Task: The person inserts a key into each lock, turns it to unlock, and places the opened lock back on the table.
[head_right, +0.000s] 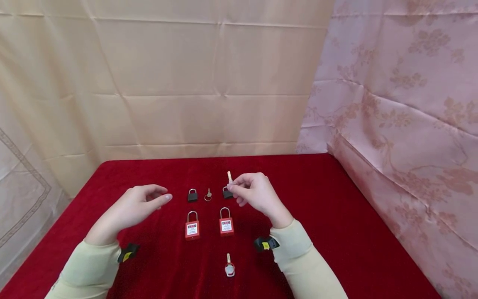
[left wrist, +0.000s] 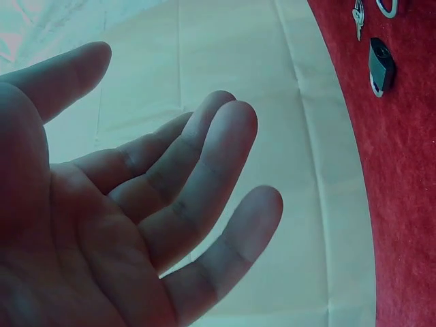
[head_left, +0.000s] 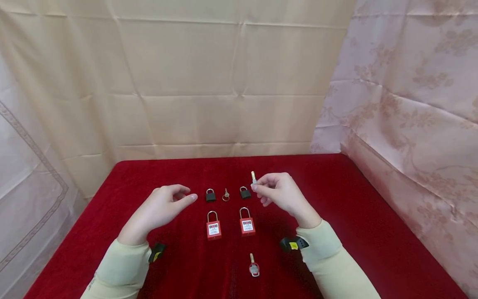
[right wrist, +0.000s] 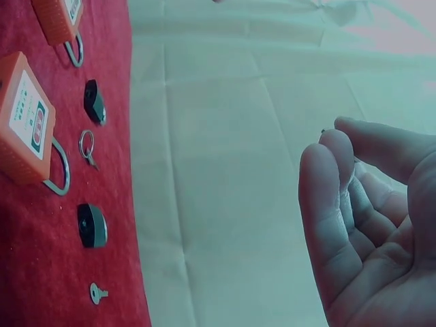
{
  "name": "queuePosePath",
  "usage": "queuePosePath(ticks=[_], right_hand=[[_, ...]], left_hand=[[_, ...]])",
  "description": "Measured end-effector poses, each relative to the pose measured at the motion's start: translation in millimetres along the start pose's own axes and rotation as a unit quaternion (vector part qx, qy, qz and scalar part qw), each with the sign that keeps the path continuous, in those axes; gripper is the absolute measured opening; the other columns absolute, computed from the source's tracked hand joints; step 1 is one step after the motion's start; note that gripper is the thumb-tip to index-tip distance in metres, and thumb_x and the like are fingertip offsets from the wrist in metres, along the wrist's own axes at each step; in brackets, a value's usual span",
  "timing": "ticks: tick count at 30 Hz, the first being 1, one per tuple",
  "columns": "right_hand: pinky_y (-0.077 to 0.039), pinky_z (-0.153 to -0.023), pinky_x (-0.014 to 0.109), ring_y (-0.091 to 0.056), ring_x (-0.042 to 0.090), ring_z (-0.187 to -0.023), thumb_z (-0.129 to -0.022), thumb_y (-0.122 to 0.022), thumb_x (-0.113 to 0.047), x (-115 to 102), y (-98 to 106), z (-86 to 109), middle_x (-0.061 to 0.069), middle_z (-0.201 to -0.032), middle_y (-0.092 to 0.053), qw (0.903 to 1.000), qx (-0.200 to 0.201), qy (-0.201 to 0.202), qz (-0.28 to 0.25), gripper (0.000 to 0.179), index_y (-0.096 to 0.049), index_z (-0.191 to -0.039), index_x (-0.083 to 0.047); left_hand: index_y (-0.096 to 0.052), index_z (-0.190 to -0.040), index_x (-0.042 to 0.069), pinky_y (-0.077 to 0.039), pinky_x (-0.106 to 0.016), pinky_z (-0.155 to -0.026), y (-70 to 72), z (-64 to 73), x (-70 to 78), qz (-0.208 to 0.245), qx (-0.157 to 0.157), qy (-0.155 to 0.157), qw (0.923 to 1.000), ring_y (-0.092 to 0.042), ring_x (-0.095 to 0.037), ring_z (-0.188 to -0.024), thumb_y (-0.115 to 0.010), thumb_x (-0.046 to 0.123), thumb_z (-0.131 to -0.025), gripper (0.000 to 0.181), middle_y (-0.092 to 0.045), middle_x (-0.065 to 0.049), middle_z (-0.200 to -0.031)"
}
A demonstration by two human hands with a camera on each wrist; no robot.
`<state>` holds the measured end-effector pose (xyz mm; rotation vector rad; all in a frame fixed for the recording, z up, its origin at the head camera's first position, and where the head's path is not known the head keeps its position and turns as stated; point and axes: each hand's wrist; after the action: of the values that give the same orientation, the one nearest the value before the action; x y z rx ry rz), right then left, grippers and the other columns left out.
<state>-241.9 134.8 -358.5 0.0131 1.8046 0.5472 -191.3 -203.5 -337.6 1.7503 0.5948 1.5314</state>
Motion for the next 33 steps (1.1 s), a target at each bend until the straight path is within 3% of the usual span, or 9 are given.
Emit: queuePosePath(ticks=[8,17,33], right_hand=[[-0.061,-0.059,0.04,-0.066,0.025,-0.062,-0.092,-0.076,-0.01,5.9,9.1,-0.3,0.024,-0.082,-0.069,0.9997,0.007,-0.007,-0.022,0.014,-0.073,-0.095,0.004],[-0.061,-0.058,0.04,-0.066,0.024,-0.061,-0.092,-0.076,-0.008,5.9,15.6,-1.2,0.016,-0.078,-0.069,0.9996,0.019,-0.005,-0.02,0.013,-0.074,-0.095,0.004],[-0.061,-0.059,0.039,-0.067,0.026,-0.063,-0.092,-0.077,-0.01,9.3,19.7,-1.9,0.02,-0.081,-0.069,0.9995,0.024,-0.018,-0.012,0.015,-0.073,-0.097,0.004]], left_hand=[[-0.068,-0.126,0.004,-0.055,-0.043,-0.081,-6.4,0.4,2.1,0.002,-0.001,0.009,1.0,-0.064,-0.019,-0.093,-0.067,0.042,-0.097,0.048,-0.07,-0.002,-0.106],[-0.069,-0.124,0.006,-0.055,-0.039,-0.077,-18.2,-3.3,4.3,-0.006,-0.011,0.02,0.9997,-0.064,-0.016,-0.086,-0.07,0.042,-0.095,0.046,-0.07,-0.001,-0.101],[-0.073,-0.116,0.004,-0.056,-0.041,-0.079,-46.5,-14.5,-1.0,-0.057,-0.039,0.039,0.9969,-0.065,-0.018,-0.088,-0.073,0.041,-0.092,0.044,-0.071,-0.006,-0.104]])
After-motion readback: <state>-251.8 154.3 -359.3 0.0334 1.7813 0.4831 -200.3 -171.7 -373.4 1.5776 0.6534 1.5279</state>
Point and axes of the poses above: each hand's wrist, its own z-axis away from the middle knuckle, its own y-axis out of the back of the hand, x = y × z
